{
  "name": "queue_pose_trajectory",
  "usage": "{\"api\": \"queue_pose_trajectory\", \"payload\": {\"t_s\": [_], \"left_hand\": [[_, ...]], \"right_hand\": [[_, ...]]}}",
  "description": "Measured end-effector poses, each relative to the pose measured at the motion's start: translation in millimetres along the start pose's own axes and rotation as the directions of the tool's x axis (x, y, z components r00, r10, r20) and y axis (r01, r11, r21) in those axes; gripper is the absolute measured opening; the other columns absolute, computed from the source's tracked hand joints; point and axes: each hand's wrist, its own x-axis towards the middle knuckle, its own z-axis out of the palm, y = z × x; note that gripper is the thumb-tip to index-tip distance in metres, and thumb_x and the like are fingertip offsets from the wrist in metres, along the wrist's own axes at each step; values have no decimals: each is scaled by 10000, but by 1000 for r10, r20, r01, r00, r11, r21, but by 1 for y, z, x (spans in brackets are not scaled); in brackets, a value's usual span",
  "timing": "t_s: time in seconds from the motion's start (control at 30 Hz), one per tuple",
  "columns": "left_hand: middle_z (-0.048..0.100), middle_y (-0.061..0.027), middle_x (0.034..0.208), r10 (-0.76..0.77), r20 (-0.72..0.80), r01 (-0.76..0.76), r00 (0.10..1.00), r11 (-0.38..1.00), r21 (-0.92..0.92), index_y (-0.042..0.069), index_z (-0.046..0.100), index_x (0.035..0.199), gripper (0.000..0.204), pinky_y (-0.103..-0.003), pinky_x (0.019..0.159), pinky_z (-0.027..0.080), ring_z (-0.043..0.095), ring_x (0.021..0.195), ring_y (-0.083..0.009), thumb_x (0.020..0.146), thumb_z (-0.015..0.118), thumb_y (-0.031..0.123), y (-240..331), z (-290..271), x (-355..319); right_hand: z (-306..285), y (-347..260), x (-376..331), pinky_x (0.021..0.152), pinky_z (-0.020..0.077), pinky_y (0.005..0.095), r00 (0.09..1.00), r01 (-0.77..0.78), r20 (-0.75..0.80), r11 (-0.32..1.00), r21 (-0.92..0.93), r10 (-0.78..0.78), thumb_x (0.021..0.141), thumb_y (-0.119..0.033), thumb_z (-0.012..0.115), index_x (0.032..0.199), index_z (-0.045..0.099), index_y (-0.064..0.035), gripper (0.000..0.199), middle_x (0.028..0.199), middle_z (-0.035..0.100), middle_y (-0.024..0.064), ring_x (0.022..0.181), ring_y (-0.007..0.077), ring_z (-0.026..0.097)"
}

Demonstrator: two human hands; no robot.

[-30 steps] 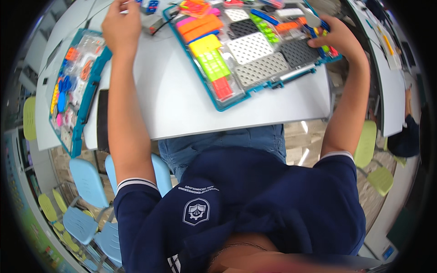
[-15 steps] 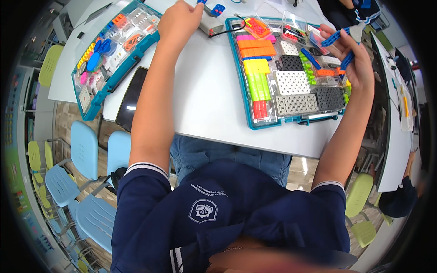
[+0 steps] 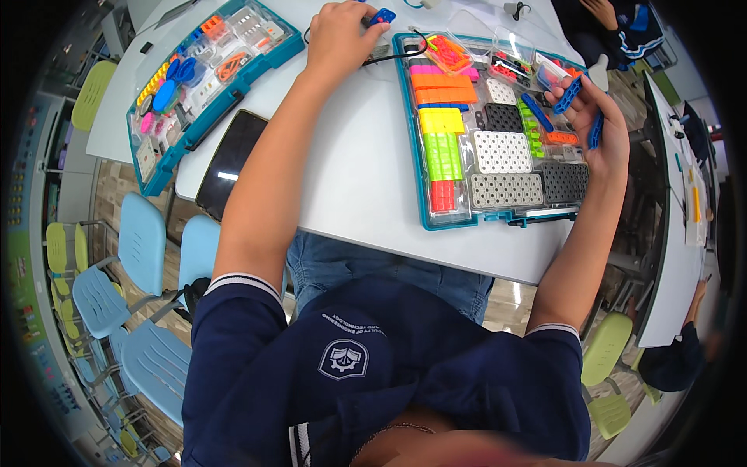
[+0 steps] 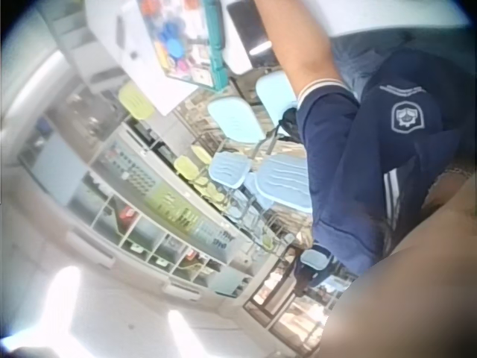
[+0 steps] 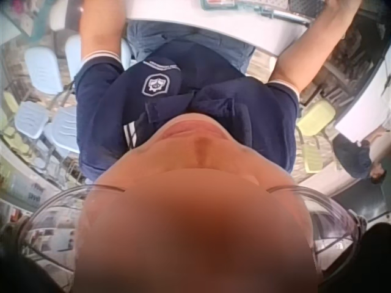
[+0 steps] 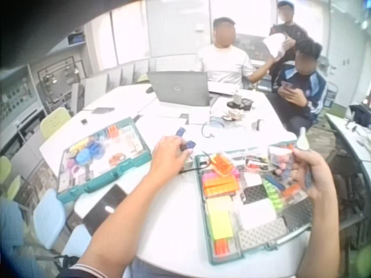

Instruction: The person assembles a small electronic device using a perforated baseboard, wires, and a blue connector. They insert and adjust components by hand, then use a blue crimping tool to secure a connector onto a wire. The person handles the baseboard, wires, and tool throughout the clip.

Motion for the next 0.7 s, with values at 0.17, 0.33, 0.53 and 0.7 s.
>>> {"api": "queue_pose_trajectory", "payload": {"t_s": [0.17, 0.33, 0.53, 0.7], "left_hand": [[692, -125, 1094, -66, -261, 37, 963, 992, -117, 58, 710, 1056, 332, -419, 961, 471, 603, 1056, -319, 910, 736, 355, 7, -3, 6], [702, -169, 1129, -420, -134, 270, 898, 763, -587, 10, 641, 1100, 367, -388, 942, 488, 639, 1097, -302, 968, 687, 350, 29, -12, 11], [705, -143, 1114, -423, -142, 240, 895, 724, -646, 10, 639, 1106, 347, -380, 951, 476, 640, 1070, -272, 974, 686, 328, 38, -16, 9], [704, -138, 1085, -436, -142, 273, 889, 751, -601, 8, 646, 1095, 348, -378, 940, 475, 638, 1052, -268, 972, 691, 330, 33, -11, 6]], "right_hand": [[14, -2, -5, 921, 587, 451, 999, -41, 1, 998, -38, 41, 1010, -144, 561, 1135, 569, 127, 298, 1043, 691, 196, 987, 316, 713], [25, -1, -10, 855, 621, 491, 1000, 2, -26, 999, -44, -4, 998, -126, 582, 1148, 548, 15, 208, 972, 659, 136, 903, 275, 704], [32, -6, -14, 742, 559, 418, 996, 55, -82, 989, 136, -44, 967, -84, 626, 1193, 544, 1, 255, 936, 626, 120, 847, 246, 642], [58, -38, -39, 710, 460, 323, 920, 380, -116, 925, 25, -375, 955, -79, 642, 1171, 578, 26, 249, 883, 606, 102, 788, 198, 587]]}}
